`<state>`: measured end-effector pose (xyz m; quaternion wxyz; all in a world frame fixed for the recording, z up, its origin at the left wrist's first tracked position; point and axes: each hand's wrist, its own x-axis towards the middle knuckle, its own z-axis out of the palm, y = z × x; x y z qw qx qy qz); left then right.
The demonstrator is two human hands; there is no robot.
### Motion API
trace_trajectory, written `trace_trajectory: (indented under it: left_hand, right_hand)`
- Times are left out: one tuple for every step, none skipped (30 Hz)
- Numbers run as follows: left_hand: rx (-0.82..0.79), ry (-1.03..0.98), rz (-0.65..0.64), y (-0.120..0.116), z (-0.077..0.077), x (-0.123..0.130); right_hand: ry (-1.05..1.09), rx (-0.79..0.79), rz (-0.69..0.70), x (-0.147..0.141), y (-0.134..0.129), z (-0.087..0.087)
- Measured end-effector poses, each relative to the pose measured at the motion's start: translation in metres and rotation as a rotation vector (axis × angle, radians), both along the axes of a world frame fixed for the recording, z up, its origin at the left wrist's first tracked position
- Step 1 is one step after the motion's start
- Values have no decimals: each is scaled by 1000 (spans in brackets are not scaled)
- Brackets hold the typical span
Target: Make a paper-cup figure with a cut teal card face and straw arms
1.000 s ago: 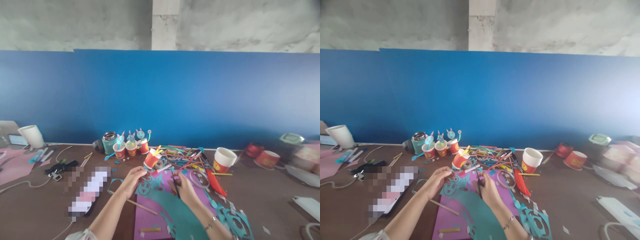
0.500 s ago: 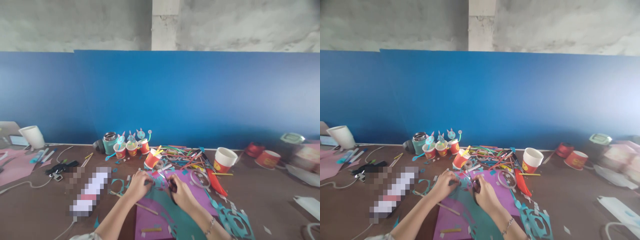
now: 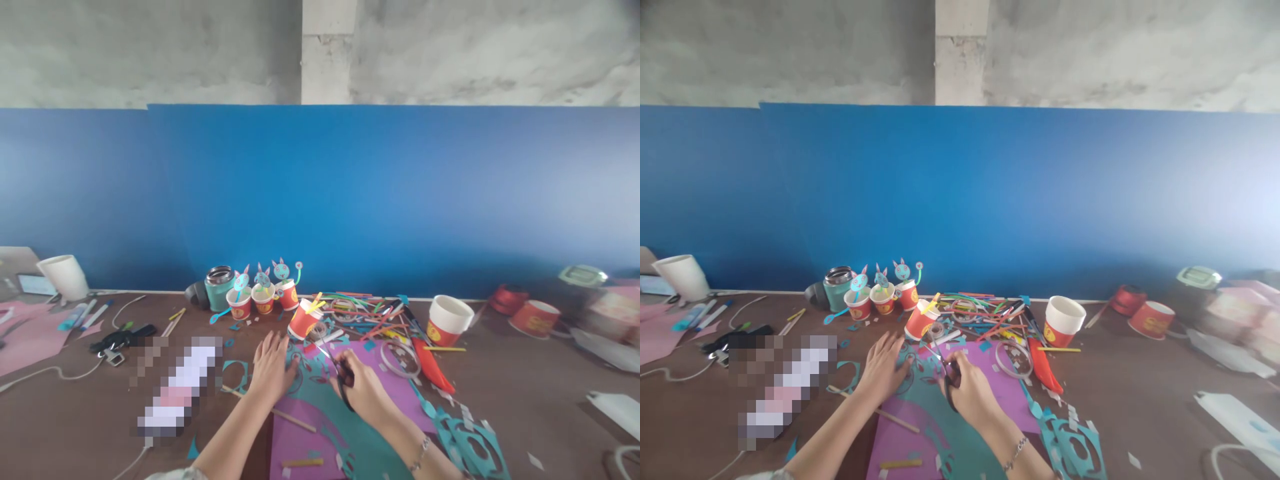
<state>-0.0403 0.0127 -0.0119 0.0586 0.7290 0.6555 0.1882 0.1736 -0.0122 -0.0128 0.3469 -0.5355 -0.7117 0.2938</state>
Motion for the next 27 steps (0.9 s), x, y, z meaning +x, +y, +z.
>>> trace_trajectory:
  left_hand:
    - [-26,0,-7,1,-1,0]
    - [-40,-3,-11,1,-2,0]
    - [-43,-5,-9,2,-2,0]
    - [-37,-4,-3,2,-2,0]
    - [-28,0,4,2,-1,0]
    - [-19,6,9,2,0,0]
    - [-15,12,6,2,1,-1]
    - [-15,18,-6,2,1,-1]
    - [-19,23,-25,2,2,-2]
    - [-24,26,-44,2,2,-2]
    - [-28,28,-58,2,2,-3]
    - [-33,27,-65,2,2,-3]
    - [-39,24,-61,2,2,-4]
    - [-42,20,-48,2,2,-5]
    - [-43,15,-33,2,2,-6]
    - [-45,10,-18,2,2,-7]
    - [-49,7,-7,3,1,-8]
    - [-53,4,0,4,1,-10]
    - [-56,3,4,5,0,-12]
    - [-57,2,7,6,0,-14]
    - [-61,1,11,7,-1,-16]
    - [-64,1,17,9,-2,-18]
    - [-68,1,26,10,-3,-20]
    - [-77,1,35,11,-4,-22]
    - [-84,0,45,13,-6,-24]
    - [-86,-4,53,14,-7,-25]
    - [-85,-10,59,14,-8,-26]
  right_hand:
    - [-3,4,-2,0,0,-1]
    - [-6,7,-3,1,1,-2]
    - [-10,10,-2,1,1,-3]
    - [-13,12,0,1,1,-3]
    - [-13,14,-1,1,1,-3]
    - [-12,13,1,1,1,-3]
    - [-9,11,4,1,1,-3]
    - [-4,9,7,1,1,-3]
    - [0,9,7,1,1,-2]
    - [3,7,8,1,1,-2]
    - [5,5,8,1,0,-2]
    - [5,4,10,1,0,-2]
    - [5,4,10,1,0,-2]
    - [5,6,9,1,0,-2]
    - [4,9,9,1,0,-2]
    - [4,12,8,1,0,-2]
    - [4,16,7,1,1,-2]
    - [4,18,6,1,1,-2]
    - [3,19,5,1,1,-2]
    - [2,19,4,1,1,-2]
    - [0,19,2,1,0,-2]
    - [0,18,0,1,0,-2]
    - [-1,15,0,0,0,-1]
    - [0,11,0,0,0,-1]
    - [1,8,1,0,0,0]
    - [3,5,2,-1,0,0]
    - [5,0,3,-1,0,1]
